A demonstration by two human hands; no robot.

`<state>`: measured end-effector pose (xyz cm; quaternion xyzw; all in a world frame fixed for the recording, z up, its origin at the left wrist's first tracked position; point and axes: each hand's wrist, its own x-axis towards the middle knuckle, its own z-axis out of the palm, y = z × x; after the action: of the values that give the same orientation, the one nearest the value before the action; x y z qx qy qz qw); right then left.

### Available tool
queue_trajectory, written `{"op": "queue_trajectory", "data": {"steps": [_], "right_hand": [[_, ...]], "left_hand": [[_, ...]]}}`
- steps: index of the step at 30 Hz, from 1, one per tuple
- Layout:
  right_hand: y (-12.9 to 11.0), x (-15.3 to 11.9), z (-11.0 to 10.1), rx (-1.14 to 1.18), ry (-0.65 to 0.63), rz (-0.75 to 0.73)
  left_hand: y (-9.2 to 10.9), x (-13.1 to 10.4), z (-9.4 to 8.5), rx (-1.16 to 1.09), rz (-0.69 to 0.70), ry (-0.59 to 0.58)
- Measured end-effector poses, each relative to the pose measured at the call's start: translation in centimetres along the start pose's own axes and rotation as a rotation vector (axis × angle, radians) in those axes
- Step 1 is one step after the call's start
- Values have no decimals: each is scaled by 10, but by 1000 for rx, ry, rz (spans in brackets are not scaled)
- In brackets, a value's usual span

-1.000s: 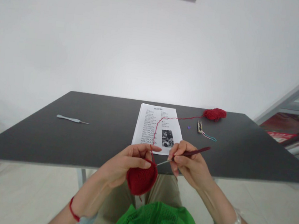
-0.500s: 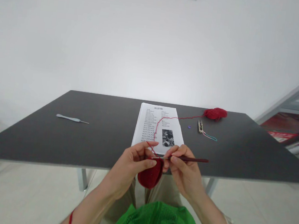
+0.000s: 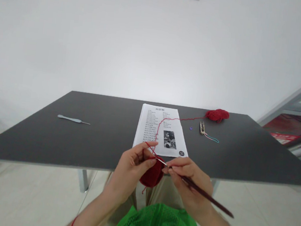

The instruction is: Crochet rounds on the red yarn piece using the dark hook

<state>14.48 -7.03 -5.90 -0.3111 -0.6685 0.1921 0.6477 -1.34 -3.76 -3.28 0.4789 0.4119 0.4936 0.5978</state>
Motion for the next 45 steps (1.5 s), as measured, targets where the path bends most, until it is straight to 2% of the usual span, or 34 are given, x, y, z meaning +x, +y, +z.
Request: {"op": "queue_trajectory", "data": {"steps": [3,6,8,10,13,15,18,21,24,26,28,31,34,36,38,39,41,43,45], "right_hand": [[0,-9,7,-182,-25,-121],[12,-15,10,-290,-65,-245],[22,-13,8,-318,-92,-330],[29,-6,3,-318,-200,-433],[32,5,-2,-424,-287,-651],[31,5,-2,-535,-293,-712],[30,-4,2,-577,-253,-588],[28,-14,2,-414,-237,-407],[20,-13,-1,-321,-223,-336],[12,-8,-4,-271,-162,-252],[5,-2,-6,-144,-75,-91],[3,5,-8,164,29,181],[7,10,-4,494,78,444],[10,9,2,647,110,560],[13,3,11,675,155,562],[16,-2,14,630,171,509],[22,-13,18,361,200,291],[31,-22,18,50,80,106],[38,-26,14,-27,-12,21]], "left_hand": [[-2,-3,3,117,53,43],[-5,-6,5,149,41,46],[-6,-6,5,76,-10,21],[-7,-4,3,-64,-98,-30],[-9,0,0,-262,-256,-108],[-11,2,0,-310,-300,-102],[-12,3,3,-258,-227,-23],[-10,2,4,-110,-87,22],[-5,2,2,57,41,5],[-3,1,1,144,91,-25],[-2,1,-1,205,116,-38],[-1,1,-4,227,118,-52],[-1,1,-5,148,73,-75],[-3,1,-3,64,35,-66],[-6,0,1,-28,-10,-52],[-8,-1,4,-73,-37,-45],[-12,-4,8,-159,-106,-31],[-13,-5,11,-237,-160,-14],[-13,-5,10,-309,-207,-19]]}}
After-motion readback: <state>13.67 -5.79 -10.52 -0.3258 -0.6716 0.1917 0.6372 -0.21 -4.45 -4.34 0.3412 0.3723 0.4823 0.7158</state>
